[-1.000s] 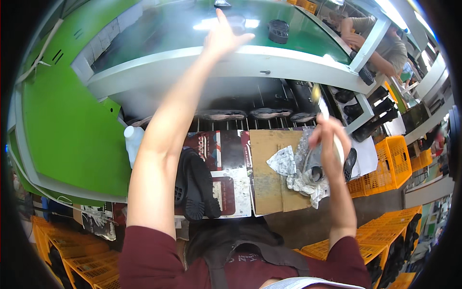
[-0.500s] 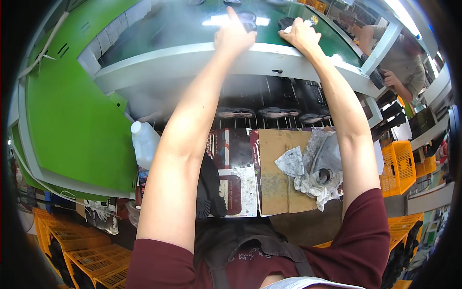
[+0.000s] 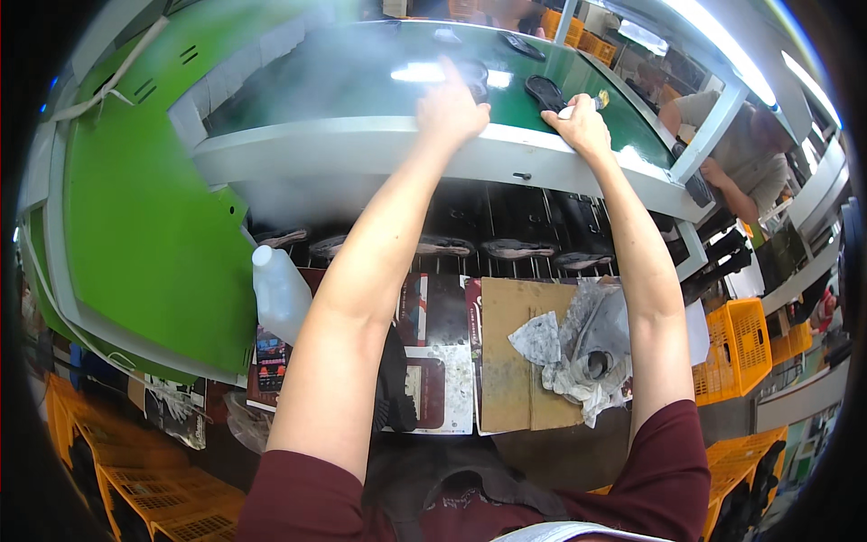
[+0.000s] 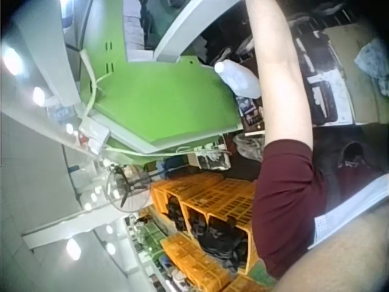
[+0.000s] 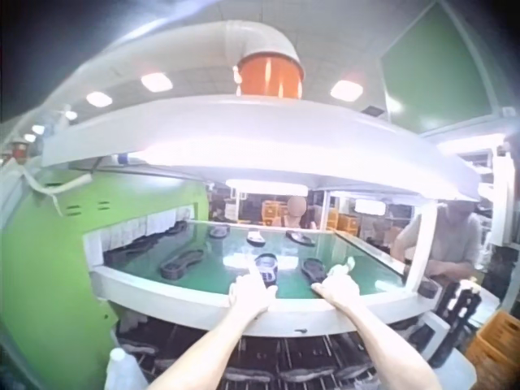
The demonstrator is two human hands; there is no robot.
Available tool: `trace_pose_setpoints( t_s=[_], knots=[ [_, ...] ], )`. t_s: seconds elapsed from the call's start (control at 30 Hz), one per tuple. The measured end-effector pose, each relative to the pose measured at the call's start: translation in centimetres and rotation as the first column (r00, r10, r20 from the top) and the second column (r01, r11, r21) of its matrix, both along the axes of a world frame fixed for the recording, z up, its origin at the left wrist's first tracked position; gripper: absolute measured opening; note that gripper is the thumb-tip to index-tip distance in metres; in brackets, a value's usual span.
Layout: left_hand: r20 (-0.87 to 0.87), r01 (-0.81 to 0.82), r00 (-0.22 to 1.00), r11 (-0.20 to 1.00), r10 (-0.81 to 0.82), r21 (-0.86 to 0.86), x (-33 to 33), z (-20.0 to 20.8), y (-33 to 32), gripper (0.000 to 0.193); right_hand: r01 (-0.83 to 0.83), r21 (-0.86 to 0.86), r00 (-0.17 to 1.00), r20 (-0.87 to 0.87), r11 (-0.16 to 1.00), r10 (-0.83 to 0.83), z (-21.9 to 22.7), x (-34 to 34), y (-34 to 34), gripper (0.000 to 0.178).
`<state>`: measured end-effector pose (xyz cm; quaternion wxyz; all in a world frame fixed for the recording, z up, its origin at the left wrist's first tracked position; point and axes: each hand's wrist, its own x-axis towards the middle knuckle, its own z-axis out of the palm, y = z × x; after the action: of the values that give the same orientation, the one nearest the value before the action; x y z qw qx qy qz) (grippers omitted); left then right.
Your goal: The recorder is applying glue or adhesive to shoe soles using a brush and then placing them onto a conveyor belt.
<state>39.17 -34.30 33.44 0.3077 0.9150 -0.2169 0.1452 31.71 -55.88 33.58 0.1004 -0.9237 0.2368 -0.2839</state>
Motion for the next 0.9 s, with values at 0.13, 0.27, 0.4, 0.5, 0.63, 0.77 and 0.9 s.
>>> trace_pose_setpoints(
  t_s=[0.13, 0.27, 0.4, 0.5, 0.63, 0.77, 0.9],
  knots=[
    [0.018, -0.015, 1.000, 1.000, 0.015, 0.000, -0.1, 0.2, 0.0, 0.103, 0.019, 0.038, 0.999, 0.035, 0.999, -0.021, -0.2, 0.1, -0.4, 0.061],
    [-0.018, -0.011, 1.000, 1.000, 0.010, -0.012, -0.1, 0.2, -0.1, 0.102, 0.027, 0.065, 0.998, 0.051, 0.998, -0.031, -0.3, -0.3, -0.2, 0.061],
    [-0.065, -0.034, 0.997, 0.998, 0.031, -0.045, 0.6, 0.2, 0.1, 0.100, 0.026, 0.067, 0.999, 0.022, 0.997, -0.027, -0.2, -0.6, 0.5, 0.062],
    [-0.049, -0.008, 0.999, 1.000, 0.007, -0.021, 1.1, 0.3, 0.2, 0.099, 0.020, 0.056, 1.000, 0.014, 0.998, -0.020, -0.1, -0.6, 0.3, 0.061],
    [-0.031, 0.044, 0.998, 0.996, -0.046, -0.077, 1.0, 0.1, 0.2, 0.096, 0.060, 0.095, 0.998, -0.008, 0.994, -0.059, 0.3, -1.0, 0.3, 0.060],
    [-0.040, 0.010, 0.999, 0.999, -0.012, -0.044, 1.2, -0.1, 0.1, 0.105, 0.063, 0.117, 0.998, -0.015, 0.991, -0.062, 0.2, -1.2, 1.0, 0.062],
    [-0.056, 0.022, 0.998, 0.995, -0.017, 0.093, 1.8, 0.3, -0.9, 0.111, 0.054, 0.094, 0.998, 0.001, 0.994, -0.055, 0.0, -1.2, 0.5, 0.063]
  ],
)
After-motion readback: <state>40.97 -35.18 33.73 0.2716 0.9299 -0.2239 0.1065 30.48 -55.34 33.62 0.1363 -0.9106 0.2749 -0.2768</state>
